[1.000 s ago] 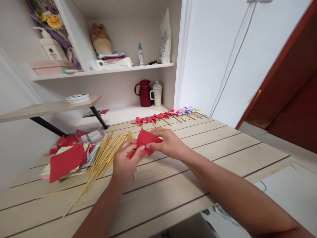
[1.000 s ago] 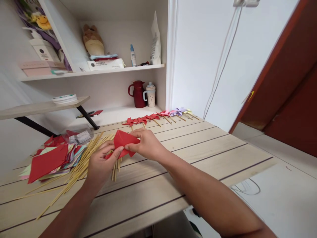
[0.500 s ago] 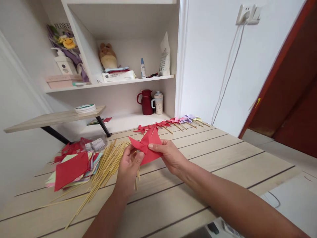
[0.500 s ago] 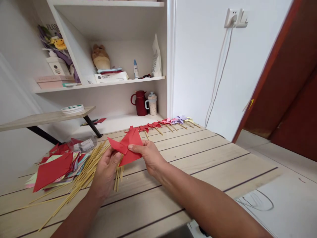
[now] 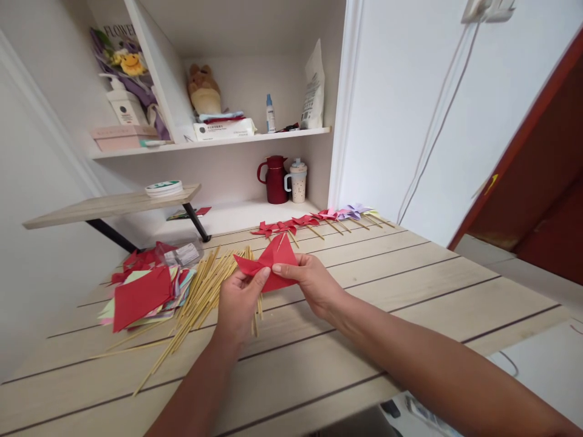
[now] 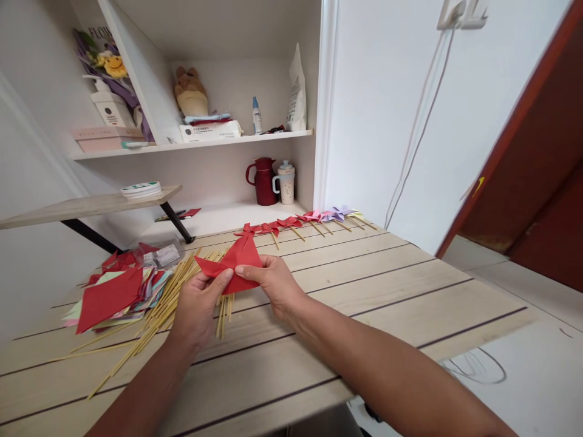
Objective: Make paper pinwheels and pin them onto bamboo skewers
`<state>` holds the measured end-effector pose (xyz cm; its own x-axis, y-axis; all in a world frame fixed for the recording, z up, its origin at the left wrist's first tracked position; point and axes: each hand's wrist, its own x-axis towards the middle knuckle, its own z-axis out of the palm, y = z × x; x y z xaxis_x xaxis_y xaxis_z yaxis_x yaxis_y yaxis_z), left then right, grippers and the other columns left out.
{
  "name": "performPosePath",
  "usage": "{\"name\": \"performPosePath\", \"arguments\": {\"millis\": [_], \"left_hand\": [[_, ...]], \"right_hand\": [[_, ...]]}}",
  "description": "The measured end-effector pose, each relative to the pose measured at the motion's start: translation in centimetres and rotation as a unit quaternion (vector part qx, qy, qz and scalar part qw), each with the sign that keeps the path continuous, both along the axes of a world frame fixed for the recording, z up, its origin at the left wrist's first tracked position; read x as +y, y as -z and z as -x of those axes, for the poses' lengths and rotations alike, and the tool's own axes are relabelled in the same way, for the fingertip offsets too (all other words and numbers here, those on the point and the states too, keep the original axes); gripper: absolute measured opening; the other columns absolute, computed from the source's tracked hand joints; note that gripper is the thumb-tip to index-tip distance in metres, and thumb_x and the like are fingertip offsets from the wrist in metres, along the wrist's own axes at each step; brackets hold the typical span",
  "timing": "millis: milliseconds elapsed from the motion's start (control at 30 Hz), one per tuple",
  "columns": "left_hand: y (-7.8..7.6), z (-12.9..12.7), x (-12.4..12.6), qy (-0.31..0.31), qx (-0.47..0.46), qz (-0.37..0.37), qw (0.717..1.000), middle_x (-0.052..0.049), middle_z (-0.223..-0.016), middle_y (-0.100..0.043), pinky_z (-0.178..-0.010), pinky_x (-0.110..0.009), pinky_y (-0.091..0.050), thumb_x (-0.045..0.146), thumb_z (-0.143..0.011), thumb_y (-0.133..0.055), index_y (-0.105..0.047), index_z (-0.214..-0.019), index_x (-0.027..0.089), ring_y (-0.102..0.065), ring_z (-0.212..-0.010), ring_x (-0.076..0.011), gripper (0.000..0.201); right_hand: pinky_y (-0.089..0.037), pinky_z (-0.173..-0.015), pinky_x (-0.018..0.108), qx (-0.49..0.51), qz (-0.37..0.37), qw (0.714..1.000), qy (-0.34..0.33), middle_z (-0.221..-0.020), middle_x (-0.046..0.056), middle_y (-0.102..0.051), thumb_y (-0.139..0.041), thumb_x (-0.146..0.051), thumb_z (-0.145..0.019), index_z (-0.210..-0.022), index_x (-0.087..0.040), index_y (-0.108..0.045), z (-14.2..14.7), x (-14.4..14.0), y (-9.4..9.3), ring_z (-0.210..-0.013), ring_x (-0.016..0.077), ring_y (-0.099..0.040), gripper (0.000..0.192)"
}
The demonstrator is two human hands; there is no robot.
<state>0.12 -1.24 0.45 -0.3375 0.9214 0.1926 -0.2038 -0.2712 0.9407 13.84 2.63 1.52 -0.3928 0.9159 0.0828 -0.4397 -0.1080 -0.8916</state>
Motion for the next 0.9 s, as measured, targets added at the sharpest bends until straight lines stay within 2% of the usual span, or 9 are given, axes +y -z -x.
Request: {"name": "performPosePath", "arguments": {"millis": [300, 400, 500, 567, 667, 733, 900], "left_hand": [[-0.2, 0.6, 0.0, -0.020, -0.019, 0.045, 0.999, -0.009, -0.088, -0.080, -0.086, -0.041, -0.059, 0.035, -0.062, -0.090, -0.079, -0.091, 0.014, -0.075, -0.085, -0.0247, 0.038], [-0.1, 1.4, 0.4, -0.031, -0.045, 0.063, 0.997, -0.009, -0.087, -0.080, -0.084, -0.040, -0.059, 0.035, -0.063, -0.089, -0.077, -0.090, 0.013, -0.075, -0.083, -0.0240, 0.037], [-0.3, 2.1, 0.5, -0.037, -0.068, 0.063, 0.995, -0.010, -0.088, -0.080, -0.082, -0.039, -0.059, 0.034, -0.062, -0.090, -0.076, -0.088, 0.013, -0.075, -0.083, -0.0237, 0.036], [-0.6, 2.3, 0.4, -0.032, -0.079, 0.068, 0.994, -0.010, -0.088, -0.080, -0.082, -0.039, -0.060, 0.033, -0.061, -0.090, -0.075, -0.087, 0.012, -0.075, -0.083, -0.0239, 0.036], [-1.0, 2.2, 0.1, -0.009, -0.084, 0.078, 0.993, -0.010, -0.085, -0.079, -0.081, -0.037, -0.060, 0.032, -0.060, -0.090, -0.075, -0.085, 0.012, -0.074, -0.080, -0.0231, 0.035], [-1.1, 2.1, -0.1, 0.014, -0.082, 0.084, 0.993, -0.010, -0.084, -0.079, -0.080, -0.035, -0.059, 0.032, -0.061, -0.089, -0.076, -0.084, 0.011, -0.074, -0.077, -0.0216, 0.034], [-1.2, 2.0, -0.3, 0.040, -0.080, 0.076, 0.993, -0.011, -0.085, -0.079, -0.081, -0.032, -0.058, 0.032, -0.065, -0.088, -0.077, -0.090, 0.011, -0.074, -0.080, -0.0209, 0.034]], "right_hand": [[-0.049, -0.080, 0.034, -0.019, -0.007, 0.999, -0.025, -0.086, 0.005, -0.078, -0.089, -0.041, -0.065, -0.084, -0.017, -0.075, -0.1, 0.3, 0.3, -0.078, 0.0195, -0.068, 0.033], [-0.049, -0.081, 0.034, -0.050, -0.041, 0.998, 0.010, -0.083, 0.002, -0.076, -0.083, -0.046, -0.074, -0.094, -0.021, -0.068, -0.9, 0.9, -0.1, -0.077, 0.0183, -0.067, 0.035], [-0.048, -0.092, 0.036, -0.061, -0.112, 0.991, 0.039, -0.098, 0.002, -0.077, -0.080, -0.041, -0.081, -0.106, -0.027, -0.059, -2.0, 1.3, -0.7, -0.095, 0.0192, -0.069, 0.036], [-0.047, -0.096, 0.038, -0.057, -0.146, 0.987, 0.026, -0.109, 0.002, -0.076, -0.082, -0.034, -0.080, -0.103, -0.029, -0.055, -2.6, 1.3, -1.2, -0.106, 0.0197, -0.068, 0.036], [-0.048, -0.096, 0.039, -0.069, -0.188, 0.980, -0.022, -0.120, 0.004, -0.074, -0.080, -0.032, -0.081, -0.091, -0.026, -0.058, -2.8, 1.3, -1.6, -0.111, 0.0208, -0.067, 0.025], [-0.049, -0.094, 0.039, -0.089, -0.197, 0.975, -0.042, -0.121, 0.005, -0.074, -0.078, -0.032, -0.081, -0.086, -0.024, -0.065, -2.7, 1.3, -1.5, -0.109, 0.0209, -0.067, 0.017], [-0.050, -0.093, 0.037, -0.127, -0.193, 0.970, -0.070, -0.116, 0.005, -0.074, -0.078, -0.028, -0.078, -0.092, -0.025, -0.079, -2.5, 1.8, -0.7, -0.107, 0.0213, -0.065, 0.015]]}}
